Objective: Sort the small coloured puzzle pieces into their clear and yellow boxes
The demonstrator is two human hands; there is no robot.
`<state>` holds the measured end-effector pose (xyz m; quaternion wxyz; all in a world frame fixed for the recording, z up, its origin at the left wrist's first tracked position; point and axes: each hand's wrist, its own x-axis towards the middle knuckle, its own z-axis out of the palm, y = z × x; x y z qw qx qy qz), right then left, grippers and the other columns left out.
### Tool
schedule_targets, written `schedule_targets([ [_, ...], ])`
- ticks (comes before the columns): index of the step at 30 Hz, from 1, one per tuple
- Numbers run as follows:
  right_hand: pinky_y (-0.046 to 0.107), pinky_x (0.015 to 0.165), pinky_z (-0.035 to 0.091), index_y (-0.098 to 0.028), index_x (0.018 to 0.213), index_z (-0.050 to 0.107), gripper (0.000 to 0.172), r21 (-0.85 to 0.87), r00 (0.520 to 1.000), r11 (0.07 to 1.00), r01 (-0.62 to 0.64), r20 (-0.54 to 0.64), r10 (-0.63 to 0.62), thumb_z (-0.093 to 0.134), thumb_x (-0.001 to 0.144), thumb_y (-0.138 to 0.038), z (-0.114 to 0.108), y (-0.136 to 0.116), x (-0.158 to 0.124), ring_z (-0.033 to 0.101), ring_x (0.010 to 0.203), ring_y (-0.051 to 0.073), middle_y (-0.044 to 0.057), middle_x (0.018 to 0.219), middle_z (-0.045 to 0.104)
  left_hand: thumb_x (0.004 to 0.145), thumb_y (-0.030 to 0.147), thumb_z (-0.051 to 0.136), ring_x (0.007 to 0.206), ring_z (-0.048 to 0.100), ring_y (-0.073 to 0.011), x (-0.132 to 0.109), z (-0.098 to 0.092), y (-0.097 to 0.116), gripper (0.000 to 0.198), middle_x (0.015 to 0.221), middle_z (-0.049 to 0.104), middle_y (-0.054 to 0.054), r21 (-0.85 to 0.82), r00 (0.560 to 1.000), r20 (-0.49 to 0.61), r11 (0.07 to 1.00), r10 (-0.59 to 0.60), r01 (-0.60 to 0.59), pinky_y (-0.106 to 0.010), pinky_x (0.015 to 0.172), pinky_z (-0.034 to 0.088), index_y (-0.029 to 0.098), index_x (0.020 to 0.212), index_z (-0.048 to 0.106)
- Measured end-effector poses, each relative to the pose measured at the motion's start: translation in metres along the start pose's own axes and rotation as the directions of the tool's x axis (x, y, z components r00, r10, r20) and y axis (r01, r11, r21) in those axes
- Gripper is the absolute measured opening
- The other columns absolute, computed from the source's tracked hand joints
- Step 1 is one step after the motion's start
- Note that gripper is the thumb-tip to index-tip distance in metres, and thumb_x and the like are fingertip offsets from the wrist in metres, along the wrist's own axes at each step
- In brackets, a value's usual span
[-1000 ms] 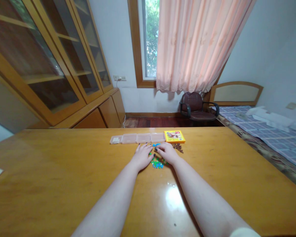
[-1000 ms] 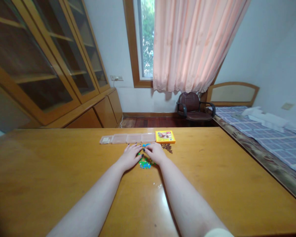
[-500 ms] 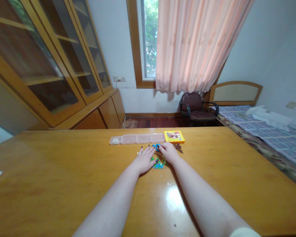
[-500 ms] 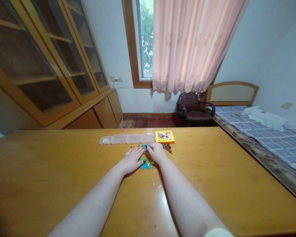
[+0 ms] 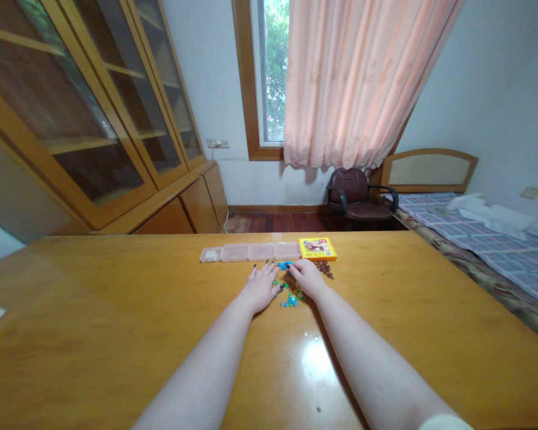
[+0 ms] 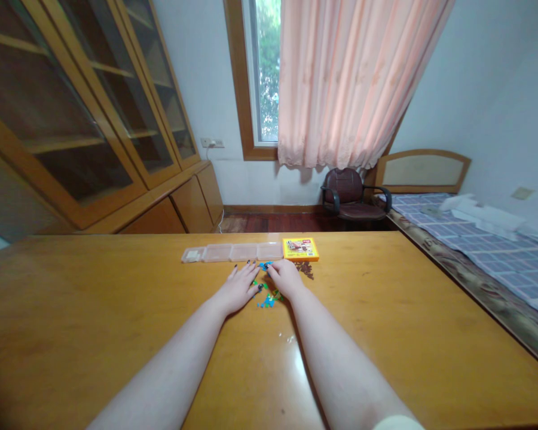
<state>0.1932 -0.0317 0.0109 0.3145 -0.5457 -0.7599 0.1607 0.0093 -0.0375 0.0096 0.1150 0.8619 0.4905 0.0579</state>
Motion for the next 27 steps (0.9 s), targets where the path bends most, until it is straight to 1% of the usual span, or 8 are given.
schedule_targets([
  [3,0.021,0.058,0.031,-0.016,0.061,0.062,0.037,0.015,1.0,1.0,0.004,-0.006,-0.004,0.041,0.088,-0.031,0.0,0.0,0.0,0.049,0.06,0.012,0.002,0.062,0.06,0.086,0.039,0.042,0.135,0.024,-0.0224,0.0,-0.005,0.002,0.052,0.145,0.032,-0.007,-0.014,0.998,-0.053,0.999,0.028,-0.029,-0.049,0.11,0.016,0.022,0.135,0.037],
  [5,0.021,0.058,0.031,-0.016,0.064,0.063,0.036,0.028,1.0,1.0,-0.009,0.0,0.009,0.041,0.088,-0.031,0.0,-0.001,-0.001,0.049,0.06,0.012,0.002,0.064,0.061,0.086,0.035,0.044,0.13,0.034,-0.0216,-0.001,-0.009,0.006,0.045,0.14,0.042,-0.006,-0.03,0.992,-0.106,0.996,0.075,-0.079,-0.045,0.11,0.021,0.023,0.129,0.046],
  [8,0.022,0.057,0.031,-0.016,0.065,0.063,0.036,0.044,0.999,0.998,-0.036,0.019,0.035,0.041,0.088,-0.032,-0.001,-0.002,-0.001,0.049,0.059,0.012,0.002,0.064,0.062,0.087,0.027,0.041,0.112,0.051,-0.0194,-0.002,-0.016,0.01,0.034,0.121,0.059,-0.005,-0.069,0.972,-0.186,0.985,0.145,-0.16,-0.038,0.103,0.033,0.024,0.116,0.058],
  [10,0.022,0.056,0.03,-0.016,0.064,0.063,0.036,0.054,0.999,0.997,-0.047,0.021,0.046,0.042,0.087,-0.033,-0.001,-0.002,-0.001,0.049,0.059,0.013,0.002,0.063,0.062,0.087,0.024,0.039,0.102,0.056,-0.0188,-0.003,-0.019,0.01,0.033,0.11,0.065,-0.004,-0.089,0.967,-0.203,0.981,0.153,-0.173,-0.035,0.097,0.039,0.023,0.111,0.062],
  [13,0.022,0.055,0.032,-0.016,0.064,0.062,0.037,0.097,0.997,0.992,-0.078,0.033,0.075,0.041,0.087,-0.035,-0.002,-0.002,-0.002,0.051,0.059,0.013,0.002,0.063,0.062,0.087,0.025,0.038,0.096,0.059,-0.0183,-0.003,-0.02,0.008,0.033,0.105,0.067,-0.005,-0.112,0.977,-0.186,0.986,0.103,-0.125,-0.031,0.088,0.044,0.023,0.108,0.063],
  [21,0.021,0.056,0.037,-0.017,0.056,0.059,0.038,0.239,0.976,0.965,-0.112,0.211,0.062,0.041,0.085,-0.033,0.0,-0.002,-0.005,0.055,0.054,0.012,0.0,0.055,0.061,0.086,0.029,0.04,0.092,0.061,-0.0184,-0.003,-0.022,0.007,0.032,0.102,0.068,-0.003,-0.122,0.991,-0.127,0.992,-0.029,0.014,-0.027,0.081,0.046,0.024,0.102,0.066],
  [24,0.021,0.056,0.038,-0.017,0.056,0.058,0.038,0.247,0.975,0.961,-0.127,0.207,0.075,0.041,0.086,-0.034,0.001,-0.001,-0.005,0.056,0.053,0.011,-0.001,0.055,0.061,0.087,0.032,0.038,0.086,0.062,-0.0182,-0.003,-0.022,0.008,0.031,0.095,0.07,-0.003,-0.115,0.992,-0.119,0.993,-0.04,0.026,-0.027,0.077,0.046,0.024,0.096,0.067],
  [27,0.021,0.055,0.037,-0.017,0.057,0.059,0.039,0.249,0.982,0.961,-0.123,0.172,0.081,0.04,0.086,-0.035,0.0,0.0,-0.006,0.055,0.053,0.011,-0.001,0.054,0.061,0.086,0.03,0.039,0.085,0.062,-0.0179,-0.004,-0.022,0.008,0.03,0.094,0.07,-0.003,-0.129,0.987,-0.159,0.992,-0.007,-0.014,-0.027,0.076,0.046,0.024,0.095,0.067],
])
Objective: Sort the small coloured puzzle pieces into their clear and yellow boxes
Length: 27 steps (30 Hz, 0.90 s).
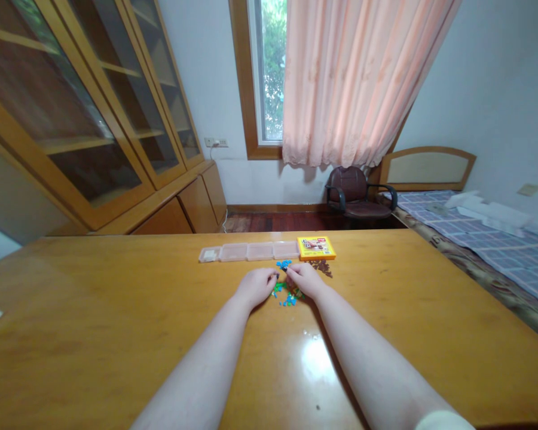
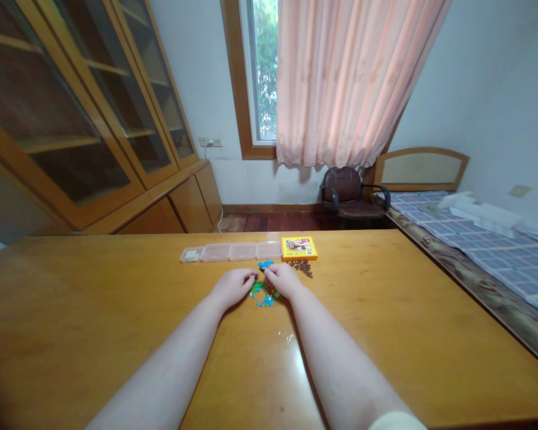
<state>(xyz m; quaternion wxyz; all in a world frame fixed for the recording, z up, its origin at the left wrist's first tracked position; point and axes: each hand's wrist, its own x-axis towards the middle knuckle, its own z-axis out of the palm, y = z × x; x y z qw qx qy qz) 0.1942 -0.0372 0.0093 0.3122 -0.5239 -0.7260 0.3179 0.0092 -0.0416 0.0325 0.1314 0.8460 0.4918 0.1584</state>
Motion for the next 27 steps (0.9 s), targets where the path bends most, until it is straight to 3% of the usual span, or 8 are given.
schedule_targets([
  [3,0.021,0.055,0.037,-0.017,0.057,0.059,0.037,0.0,0.999,1.0,0.024,-0.024,-0.024,0.041,0.085,-0.033,-0.001,-0.001,-0.001,0.055,0.054,0.011,0.0,0.056,0.061,0.081,0.024,0.043,0.087,0.06,-0.0172,-0.001,-0.002,0.0,0.029,0.094,0.069,-0.002,-0.034,0.993,-0.006,0.992,0.121,-0.121,-0.028,0.081,0.044,0.024,0.096,0.067],
  [8,0.021,0.057,0.037,-0.016,0.057,0.059,0.037,0.011,0.996,1.0,0.012,-0.086,-0.011,0.041,0.085,-0.032,-0.002,-0.002,0.0,0.056,0.056,0.011,0.001,0.058,0.062,0.073,0.017,0.046,0.095,0.056,-0.0187,-0.002,-0.005,0.0,0.034,0.099,0.067,0.0,-0.032,0.949,0.076,0.952,0.305,-0.303,-0.033,0.092,0.039,0.028,0.095,0.07],
  [12,0.022,0.06,0.038,-0.016,0.056,0.059,0.037,0.022,0.993,1.0,0.02,-0.118,-0.017,0.04,0.085,-0.03,-0.002,-0.002,0.0,0.056,0.057,0.012,0.001,0.058,0.063,0.074,0.017,0.045,0.089,0.058,-0.0189,-0.001,-0.003,-0.004,0.032,0.091,0.069,-0.001,0.018,0.959,0.096,0.963,0.266,-0.269,-0.034,0.089,0.04,0.026,0.09,0.072],
  [15,0.022,0.06,0.038,-0.016,0.057,0.059,0.037,0.036,0.993,0.999,0.029,-0.111,-0.025,0.04,0.085,-0.029,-0.001,-0.001,0.0,0.056,0.058,0.012,0.001,0.059,0.063,0.074,0.016,0.045,0.084,0.058,-0.0184,0.0,-0.002,-0.009,0.03,0.084,0.069,-0.002,0.055,0.982,0.04,0.981,0.186,-0.188,-0.033,0.085,0.042,0.024,0.086,0.072],
  [17,0.022,0.059,0.038,-0.016,0.057,0.06,0.037,0.038,0.994,0.998,0.041,-0.1,-0.037,0.041,0.085,-0.03,-0.001,-0.001,0.0,0.055,0.056,0.012,0.001,0.058,0.062,0.075,0.014,0.046,0.089,0.057,-0.0182,0.001,0.0,-0.011,0.031,0.09,0.068,-0.002,0.054,0.982,-0.017,0.981,0.187,-0.186,-0.033,0.087,0.041,0.025,0.092,0.07],
  [19,0.021,0.057,0.036,-0.016,0.057,0.06,0.037,0.039,0.995,0.997,0.073,-0.072,-0.07,0.042,0.085,-0.03,0.0,0.0,0.001,0.053,0.055,0.012,0.0,0.056,0.061,0.075,0.012,0.047,0.094,0.055,-0.0177,0.001,0.002,-0.012,0.033,0.098,0.067,-0.001,0.035,0.969,-0.046,0.97,0.242,-0.24,-0.033,0.089,0.04,0.026,0.095,0.069],
  [22,0.02,0.053,0.033,-0.015,0.058,0.062,0.037,0.046,0.988,0.987,0.151,-0.016,-0.151,0.043,0.084,-0.033,0.0,0.001,0.001,0.048,0.053,0.011,-0.002,0.053,0.056,0.074,0.01,0.048,0.093,0.056,-0.017,0.002,0.005,-0.013,0.03,0.094,0.067,-0.001,0.019,0.954,-0.037,0.954,0.299,-0.298,-0.032,0.089,0.04,0.025,0.084,0.072],
  [27,0.021,0.054,0.035,-0.015,0.069,0.069,0.04,0.12,0.97,0.974,0.192,0.124,-0.207,0.043,0.085,-0.039,0.002,0.001,-0.001,0.05,0.054,0.011,0.0,0.057,0.061,0.072,0.01,0.049,0.079,0.056,-0.0165,0.004,0.005,-0.015,0.022,0.075,0.066,-0.003,0.052,0.973,-0.07,0.975,0.219,-0.215,-0.03,0.079,0.042,0.02,0.067,0.069],
])
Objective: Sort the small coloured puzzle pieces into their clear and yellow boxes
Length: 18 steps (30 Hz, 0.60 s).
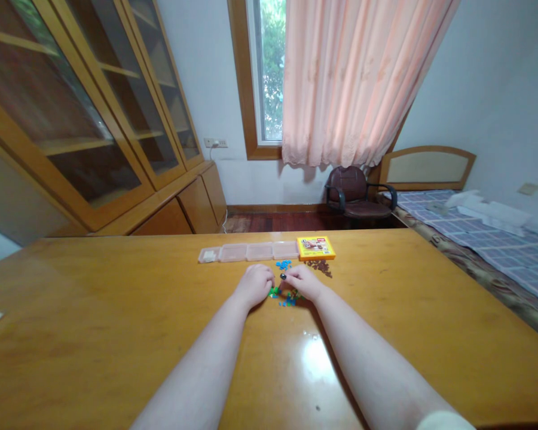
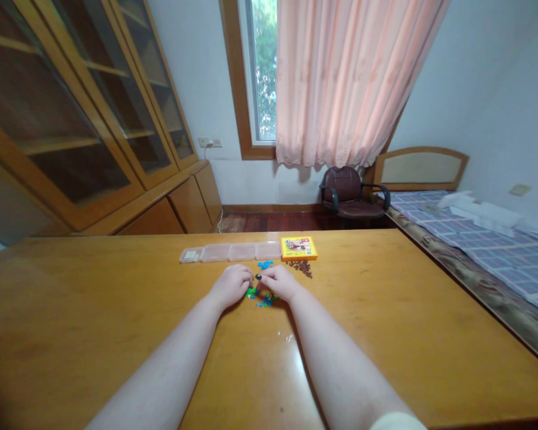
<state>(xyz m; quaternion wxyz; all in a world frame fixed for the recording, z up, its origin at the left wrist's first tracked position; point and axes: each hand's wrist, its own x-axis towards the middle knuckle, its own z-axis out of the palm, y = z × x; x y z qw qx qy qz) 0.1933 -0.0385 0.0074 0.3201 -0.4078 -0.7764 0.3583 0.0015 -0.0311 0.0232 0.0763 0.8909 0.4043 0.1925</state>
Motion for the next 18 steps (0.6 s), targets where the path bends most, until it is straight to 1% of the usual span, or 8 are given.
schedule_targets([
  [3,0.021,0.056,0.037,-0.015,0.068,0.07,0.037,-0.048,0.996,0.995,-0.083,0.014,0.084,0.045,0.084,-0.037,0.001,-0.0014,0.0001,0.053,0.055,0.012,0.001,0.06,0.064,0.072,0.011,0.049,0.076,0.056,-0.0162,0.0006,-0.0004,0.0,0.021,0.072,0.065,-0.002,0.001,1.0,0.014,1.0,0.009,-0.009,-0.029,0.077,0.042,0.02,0.068,0.068],
  [7,0.021,0.057,0.036,-0.017,0.065,0.068,0.038,-0.209,0.976,0.96,-0.183,-0.154,0.153,0.041,0.086,-0.034,-0.0018,-0.0049,0.0015,0.055,0.058,0.012,0.002,0.06,0.065,0.072,0.01,0.048,0.081,0.056,-0.016,0.0001,0.001,0.0001,0.024,0.075,0.066,-0.002,-0.036,0.999,0.019,0.999,0.041,-0.04,-0.029,0.081,0.041,0.021,0.07,0.069],
  [9,0.022,0.056,0.035,-0.018,0.066,0.068,0.036,-0.261,0.96,0.941,-0.217,-0.231,0.157,0.042,0.085,-0.034,-0.0038,-0.0066,0.0016,0.054,0.059,0.013,0.001,0.062,0.065,0.072,0.01,0.048,0.081,0.056,-0.0159,-0.0005,0.0013,0.0003,0.024,0.076,0.066,-0.001,-0.053,0.999,0.023,0.998,0.047,-0.046,-0.029,0.082,0.04,0.021,0.07,0.069],
  [10,0.022,0.056,0.034,-0.017,0.066,0.068,0.035,-0.271,0.958,0.938,-0.214,-0.244,0.148,0.044,0.084,-0.034,-0.0043,-0.0074,0.0015,0.054,0.058,0.013,0.001,0.061,0.065,0.072,0.01,0.048,0.082,0.056,-0.0158,-0.0008,0.0011,0.0007,0.025,0.077,0.066,-0.001,-0.064,0.998,0.03,0.996,0.059,-0.057,-0.029,0.083,0.04,0.022,0.069,0.069],
  [12,0.021,0.055,0.034,-0.017,0.062,0.066,0.034,-0.247,0.972,0.955,-0.165,-0.203,0.116,0.045,0.083,-0.032,-0.0042,-0.0086,0.0008,0.052,0.056,0.012,0.001,0.058,0.063,0.072,0.009,0.048,0.082,0.056,-0.0154,-0.0012,0.0002,0.0018,0.026,0.079,0.067,0.0,-0.091,0.994,0.054,0.992,0.095,-0.09,-0.03,0.084,0.04,0.023,0.069,0.07],
  [14,0.021,0.054,0.035,-0.016,0.058,0.065,0.035,-0.163,0.991,0.982,-0.096,-0.112,0.078,0.044,0.083,-0.031,-0.0027,-0.0095,-0.0002,0.052,0.054,0.012,0.001,0.054,0.061,0.072,0.009,0.048,0.081,0.056,-0.0151,-0.0012,-0.001,0.0031,0.027,0.08,0.067,0.0,-0.097,0.99,0.071,0.988,0.125,-0.118,-0.03,0.084,0.04,0.023,0.07,0.07],
  [16,0.021,0.055,0.037,-0.015,0.057,0.064,0.035,-0.067,0.998,0.996,-0.052,-0.033,0.05,0.044,0.082,-0.03,-0.0007,-0.0102,-0.0009,0.054,0.054,0.012,0.001,0.055,0.062,0.072,0.01,0.048,0.077,0.056,-0.0151,-0.0008,-0.0018,0.0037,0.026,0.077,0.067,-0.001,-0.064,0.99,0.072,0.991,0.122,-0.118,-0.029,0.081,0.04,0.022,0.07,0.07],
  [18,0.021,0.057,0.038,-0.015,0.058,0.065,0.035,-0.024,0.999,0.999,-0.045,0.004,0.045,0.045,0.082,-0.03,0.0008,-0.0103,-0.0011,0.056,0.056,0.012,0.001,0.057,0.064,0.072,0.011,0.048,0.075,0.055,-0.0155,-0.0002,-0.0019,0.0035,0.024,0.073,0.065,-0.002,-0.015,0.994,0.064,0.996,0.09,-0.09,-0.028,0.076,0.041,0.021,0.068,0.07],
])
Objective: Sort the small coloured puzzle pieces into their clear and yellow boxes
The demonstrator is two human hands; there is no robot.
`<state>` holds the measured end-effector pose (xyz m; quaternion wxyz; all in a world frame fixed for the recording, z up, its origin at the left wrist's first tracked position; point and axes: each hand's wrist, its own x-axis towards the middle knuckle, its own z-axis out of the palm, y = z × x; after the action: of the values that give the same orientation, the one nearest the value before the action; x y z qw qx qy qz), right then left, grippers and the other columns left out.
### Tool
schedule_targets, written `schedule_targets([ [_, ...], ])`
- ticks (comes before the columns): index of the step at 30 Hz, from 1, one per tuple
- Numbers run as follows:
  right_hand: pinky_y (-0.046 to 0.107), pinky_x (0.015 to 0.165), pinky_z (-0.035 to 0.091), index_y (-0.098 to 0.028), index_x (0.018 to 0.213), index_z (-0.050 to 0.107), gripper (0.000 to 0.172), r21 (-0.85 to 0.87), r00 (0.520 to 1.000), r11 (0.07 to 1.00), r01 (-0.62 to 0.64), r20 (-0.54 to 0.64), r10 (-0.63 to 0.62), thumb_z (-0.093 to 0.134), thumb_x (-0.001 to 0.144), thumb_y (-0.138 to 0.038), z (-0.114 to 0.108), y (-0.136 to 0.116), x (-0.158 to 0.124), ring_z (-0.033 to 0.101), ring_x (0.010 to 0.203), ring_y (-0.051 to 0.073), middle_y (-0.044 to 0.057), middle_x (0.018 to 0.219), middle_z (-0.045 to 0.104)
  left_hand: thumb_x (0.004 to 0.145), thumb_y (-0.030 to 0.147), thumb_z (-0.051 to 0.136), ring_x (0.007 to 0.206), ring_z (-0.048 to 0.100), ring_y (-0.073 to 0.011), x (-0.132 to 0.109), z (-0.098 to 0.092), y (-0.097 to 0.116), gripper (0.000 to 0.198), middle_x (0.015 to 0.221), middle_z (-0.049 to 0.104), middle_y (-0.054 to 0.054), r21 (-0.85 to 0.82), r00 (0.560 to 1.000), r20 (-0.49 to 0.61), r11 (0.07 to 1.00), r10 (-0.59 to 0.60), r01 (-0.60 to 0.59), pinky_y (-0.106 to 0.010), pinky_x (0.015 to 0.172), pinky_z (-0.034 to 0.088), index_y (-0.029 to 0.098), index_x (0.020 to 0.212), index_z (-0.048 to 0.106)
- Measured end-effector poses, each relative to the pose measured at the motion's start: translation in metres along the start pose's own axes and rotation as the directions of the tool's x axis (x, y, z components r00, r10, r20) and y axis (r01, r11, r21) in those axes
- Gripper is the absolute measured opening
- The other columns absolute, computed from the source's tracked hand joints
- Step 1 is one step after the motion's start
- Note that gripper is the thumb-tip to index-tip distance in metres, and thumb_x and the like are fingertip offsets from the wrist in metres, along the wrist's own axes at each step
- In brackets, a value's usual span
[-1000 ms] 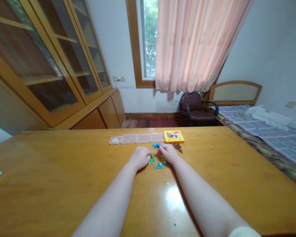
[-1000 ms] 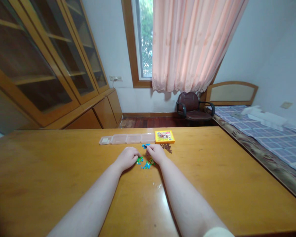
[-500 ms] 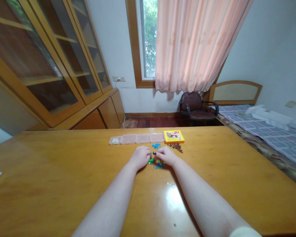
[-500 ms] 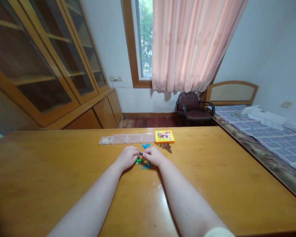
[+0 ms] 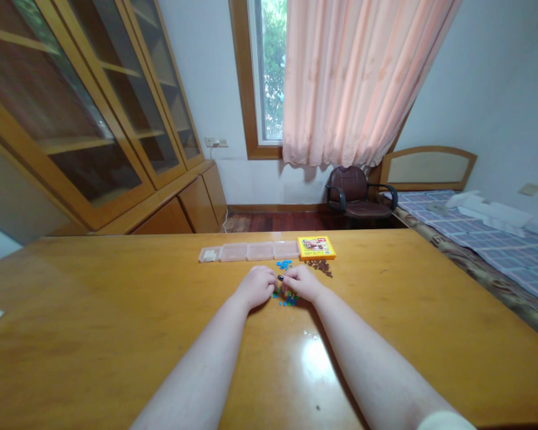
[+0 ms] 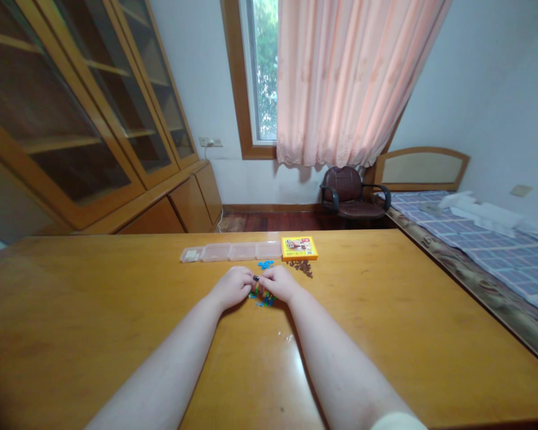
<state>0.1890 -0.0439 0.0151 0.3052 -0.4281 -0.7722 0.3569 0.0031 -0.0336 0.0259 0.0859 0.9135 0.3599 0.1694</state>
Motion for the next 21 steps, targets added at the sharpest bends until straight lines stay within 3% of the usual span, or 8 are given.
schedule_targets([
  [5,0.021,0.056,0.036,-0.017,0.061,0.066,0.038,-0.108,0.992,0.989,-0.101,-0.081,0.093,0.043,0.085,-0.033,-0.0007,0.0022,0.0015,0.054,0.055,0.012,0.001,0.057,0.064,0.072,0.012,0.048,0.07,0.055,-0.0155,0.0013,0.0008,-0.0018,0.022,0.068,0.064,-0.003,0.034,0.993,0.005,0.993,-0.114,0.114,-0.027,0.07,0.041,0.019,0.065,0.068],
  [9,0.021,0.054,0.032,-0.016,0.063,0.066,0.033,-0.183,0.985,0.98,-0.079,-0.169,0.048,0.046,0.083,-0.033,-0.0023,0.0037,0.0022,0.048,0.055,0.011,-0.001,0.055,0.058,0.072,0.013,0.047,0.071,0.056,-0.0157,0.0014,0.0012,-0.0027,0.022,0.071,0.065,-0.003,0.035,0.987,-0.005,0.987,-0.158,0.158,-0.026,0.07,0.041,0.019,0.067,0.068],
  [16,0.019,0.051,0.031,-0.013,0.067,0.069,0.03,0.084,0.996,0.996,0.031,0.085,-0.038,0.052,0.08,-0.034,0.0059,0.0018,0.0007,0.045,0.053,0.009,-0.001,0.056,0.058,0.073,0.013,0.047,0.074,0.057,-0.0154,0.0016,0.0023,-0.0039,0.023,0.075,0.066,-0.003,0.027,0.981,-0.018,0.98,-0.194,0.195,-0.026,0.072,0.041,0.019,0.072,0.069],
  [21,0.019,0.05,0.03,-0.013,0.064,0.068,0.027,-0.022,0.997,1.0,0.009,0.081,-0.007,0.054,0.078,-0.032,0.0048,0.0028,-0.0005,0.045,0.052,0.009,-0.002,0.053,0.057,0.072,0.012,0.046,0.075,0.058,-0.0153,0.0019,0.0025,-0.0039,0.025,0.078,0.067,-0.003,-0.008,0.976,-0.02,0.977,-0.215,0.215,-0.026,0.075,0.042,0.019,0.075,0.07],
])
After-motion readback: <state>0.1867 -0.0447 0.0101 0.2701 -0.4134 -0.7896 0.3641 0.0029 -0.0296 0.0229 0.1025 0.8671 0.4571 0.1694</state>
